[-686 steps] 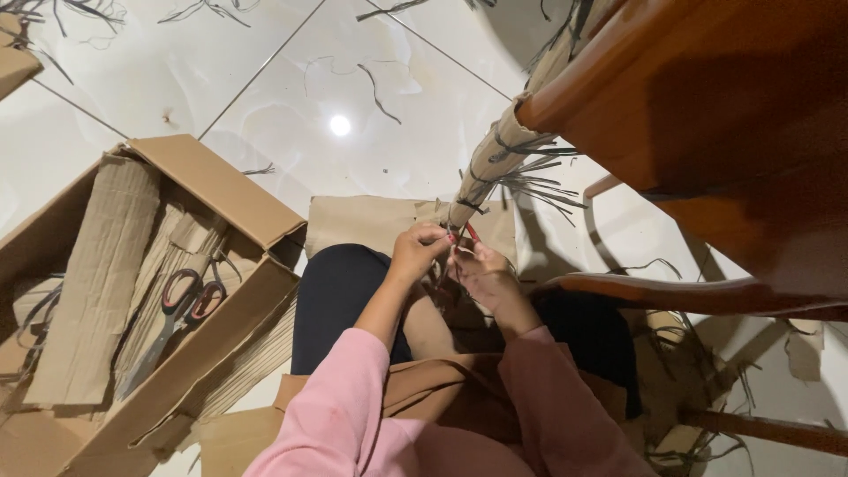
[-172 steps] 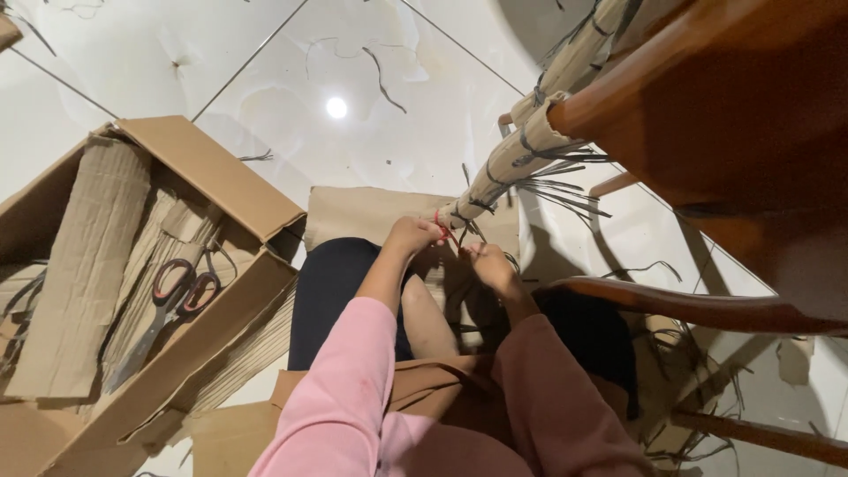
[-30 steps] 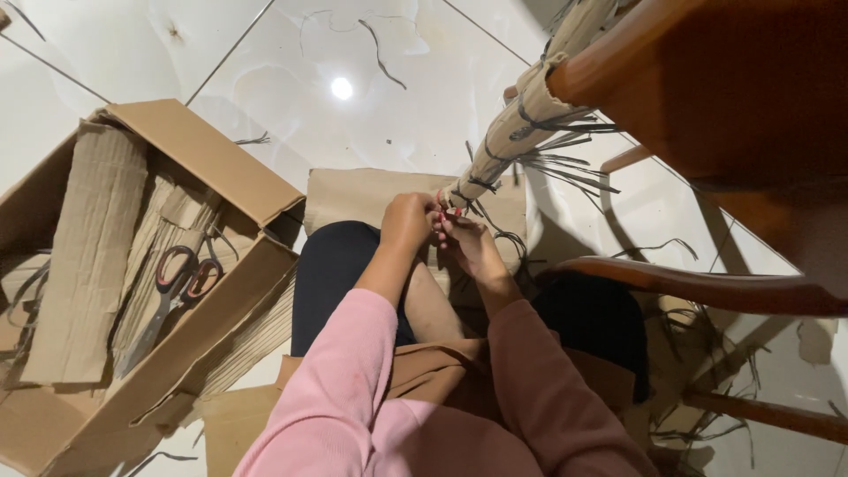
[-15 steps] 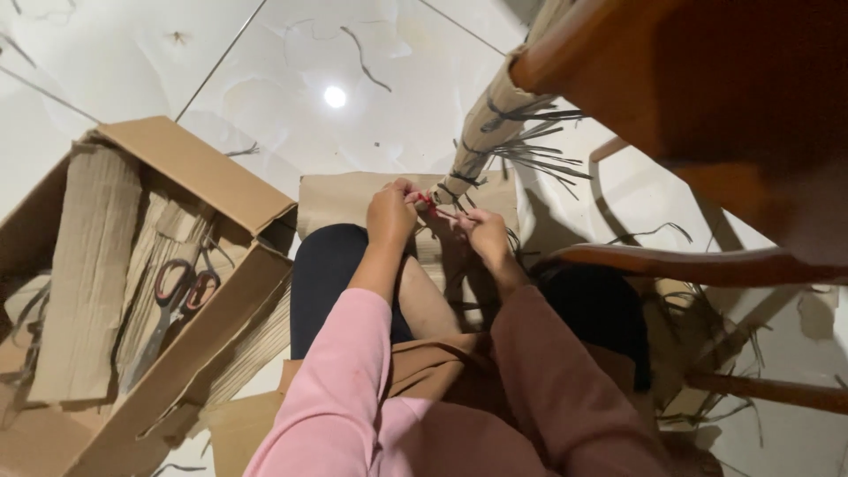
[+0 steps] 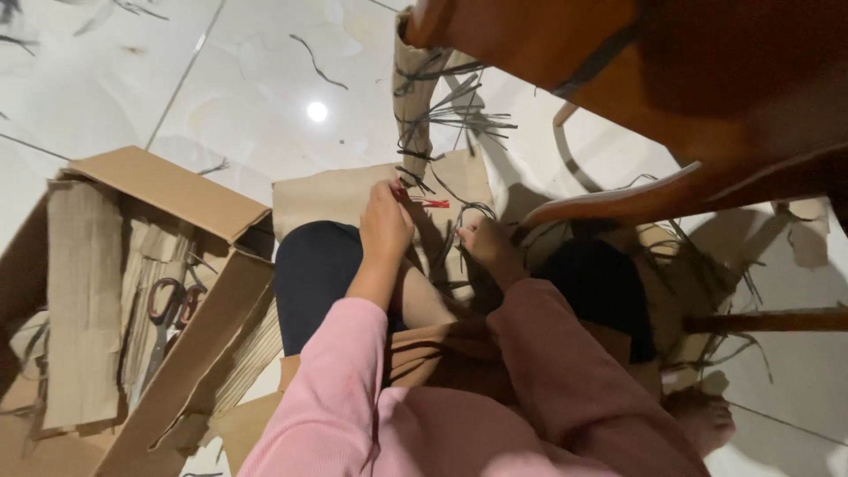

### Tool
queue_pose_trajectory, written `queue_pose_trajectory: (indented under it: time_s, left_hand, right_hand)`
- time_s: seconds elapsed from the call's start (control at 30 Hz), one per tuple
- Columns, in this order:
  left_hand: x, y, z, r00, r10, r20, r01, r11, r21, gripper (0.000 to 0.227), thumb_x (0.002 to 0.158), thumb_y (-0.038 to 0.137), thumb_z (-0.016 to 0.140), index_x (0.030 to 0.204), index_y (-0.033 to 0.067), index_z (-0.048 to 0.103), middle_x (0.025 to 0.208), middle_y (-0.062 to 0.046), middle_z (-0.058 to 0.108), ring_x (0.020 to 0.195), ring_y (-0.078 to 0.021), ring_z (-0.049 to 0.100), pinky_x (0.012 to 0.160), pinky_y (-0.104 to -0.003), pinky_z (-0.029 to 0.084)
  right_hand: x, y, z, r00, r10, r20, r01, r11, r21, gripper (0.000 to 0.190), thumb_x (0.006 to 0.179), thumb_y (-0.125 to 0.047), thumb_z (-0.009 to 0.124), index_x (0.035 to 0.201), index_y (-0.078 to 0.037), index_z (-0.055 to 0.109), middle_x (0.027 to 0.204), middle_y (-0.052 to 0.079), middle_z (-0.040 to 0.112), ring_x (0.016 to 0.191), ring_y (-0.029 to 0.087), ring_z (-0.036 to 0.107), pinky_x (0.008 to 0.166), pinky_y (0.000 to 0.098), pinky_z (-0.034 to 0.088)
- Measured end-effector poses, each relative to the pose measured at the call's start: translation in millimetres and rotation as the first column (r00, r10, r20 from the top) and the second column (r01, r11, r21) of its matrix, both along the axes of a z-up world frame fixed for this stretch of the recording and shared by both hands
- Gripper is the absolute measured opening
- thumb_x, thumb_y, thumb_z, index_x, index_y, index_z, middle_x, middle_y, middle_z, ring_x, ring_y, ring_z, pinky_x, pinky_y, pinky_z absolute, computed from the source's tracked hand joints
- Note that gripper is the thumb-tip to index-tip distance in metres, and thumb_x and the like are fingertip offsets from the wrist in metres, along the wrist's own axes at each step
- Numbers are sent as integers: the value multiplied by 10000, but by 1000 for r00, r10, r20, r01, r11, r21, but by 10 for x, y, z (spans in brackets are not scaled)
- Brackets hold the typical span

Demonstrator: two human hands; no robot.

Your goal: Wrapping cardboard around the legs of a wooden chair and securing it with thin ties for protection.

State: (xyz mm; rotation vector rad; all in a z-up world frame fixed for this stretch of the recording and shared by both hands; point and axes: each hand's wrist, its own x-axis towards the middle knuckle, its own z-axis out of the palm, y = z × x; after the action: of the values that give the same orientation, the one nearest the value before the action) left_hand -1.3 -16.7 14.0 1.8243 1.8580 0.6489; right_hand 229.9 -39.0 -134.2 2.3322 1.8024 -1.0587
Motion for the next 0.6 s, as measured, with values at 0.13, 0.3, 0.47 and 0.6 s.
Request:
queue_pose_trajectory:
  time_s: [0.13,0.3,0.47,0.6]
  left_hand:
    - [6,-191,-22,992,-103,-73,107,992,59,228,926,66,534,1151,106,518,946,-130,594,884,-418,694,813,-527,549]
    - [-1,-295,67,975,-181,-126,197,972,125,244,896,78,577,1136,112,552,957,-114,628,894,-376,703,793,-479,553]
    - [30,-259,129,962,-269,-47,270,915,300,418,792,-35,672,1191,43,573,1189,-167,618,1145,-381,617,905,-465,490]
    - [43,-291,131,942,-335,-12,308,849,429,538,685,-97,699,1195,36,589,1260,-191,599,1198,-387,587,962,-473,453]
  right_hand:
    - [-358,100,432,993,-122,-7,119,950,289,324,889,-319,719,671,-135,567,618,76,638,665,265,667,608,387,526]
    - [-464,154,238,996,-6,85,-28,916,400,165,919,-251,634,827,-121,678,780,93,642,861,268,708,776,377,588]
    - [-333,-24,1270,904,67,-422,128,900,416,207,919,-203,668,882,-13,595,777,244,636,836,446,660,758,539,525]
    - [211,-530,2076,614,-85,-785,390,897,208,158,1011,-128,615,1157,-85,575,1007,16,642,602,85,565,463,241,551]
